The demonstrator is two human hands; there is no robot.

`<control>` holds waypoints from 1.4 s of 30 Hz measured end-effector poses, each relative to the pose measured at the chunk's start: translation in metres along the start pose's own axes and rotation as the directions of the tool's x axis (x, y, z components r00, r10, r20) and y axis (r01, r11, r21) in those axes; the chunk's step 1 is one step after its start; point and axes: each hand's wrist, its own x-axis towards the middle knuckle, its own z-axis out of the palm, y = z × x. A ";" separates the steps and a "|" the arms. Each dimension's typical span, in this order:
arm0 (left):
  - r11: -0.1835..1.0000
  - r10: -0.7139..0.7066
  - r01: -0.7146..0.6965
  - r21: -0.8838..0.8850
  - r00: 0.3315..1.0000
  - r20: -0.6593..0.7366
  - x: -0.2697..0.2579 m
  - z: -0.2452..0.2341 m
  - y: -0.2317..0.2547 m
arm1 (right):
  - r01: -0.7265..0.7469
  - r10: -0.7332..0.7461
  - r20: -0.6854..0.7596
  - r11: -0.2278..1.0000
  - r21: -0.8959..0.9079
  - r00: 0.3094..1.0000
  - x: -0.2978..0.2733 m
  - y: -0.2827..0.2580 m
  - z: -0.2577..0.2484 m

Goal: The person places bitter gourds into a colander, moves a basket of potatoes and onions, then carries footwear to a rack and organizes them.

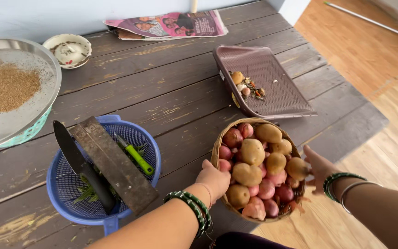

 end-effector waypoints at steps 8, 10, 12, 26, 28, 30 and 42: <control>0.973 -0.141 0.173 0.155 0.970 -0.197 0.026 0.011 -0.014 | 0.112 -0.100 0.257 0.993 -0.035 0.961 -0.027 -0.034 0.020; 0.964 -0.232 0.254 0.083 0.950 -0.206 0.024 0.001 -0.007 | 0.162 -0.114 0.308 0.978 -0.134 0.945 -0.033 -0.055 0.026; 0.943 -0.321 0.333 0.017 0.921 -0.219 0.014 -0.017 0.002 | 0.213 -0.122 0.368 0.952 -0.219 0.922 -0.039 -0.069 0.039; 0.953 0.167 -0.005 0.304 0.844 -0.510 0.096 -0.197 0.072 | 0.182 -0.197 0.513 0.980 0.080 0.836 -0.087 -0.207 0.175; 0.951 0.151 0.025 0.309 0.834 -0.531 0.114 -0.216 0.079 | 0.220 -0.228 0.482 0.973 0.074 0.846 -0.100 -0.240 0.193; 0.937 0.167 0.033 0.347 0.832 -0.529 0.131 -0.234 0.086 | 0.239 -0.240 0.440 0.969 0.059 0.865 -0.109 -0.263 0.207; 0.990 -0.097 -0.008 -0.141 0.687 -0.720 0.122 -0.222 0.088 | 0.715 -0.860 0.218 0.215 -0.666 0.462 -0.017 -0.294 0.211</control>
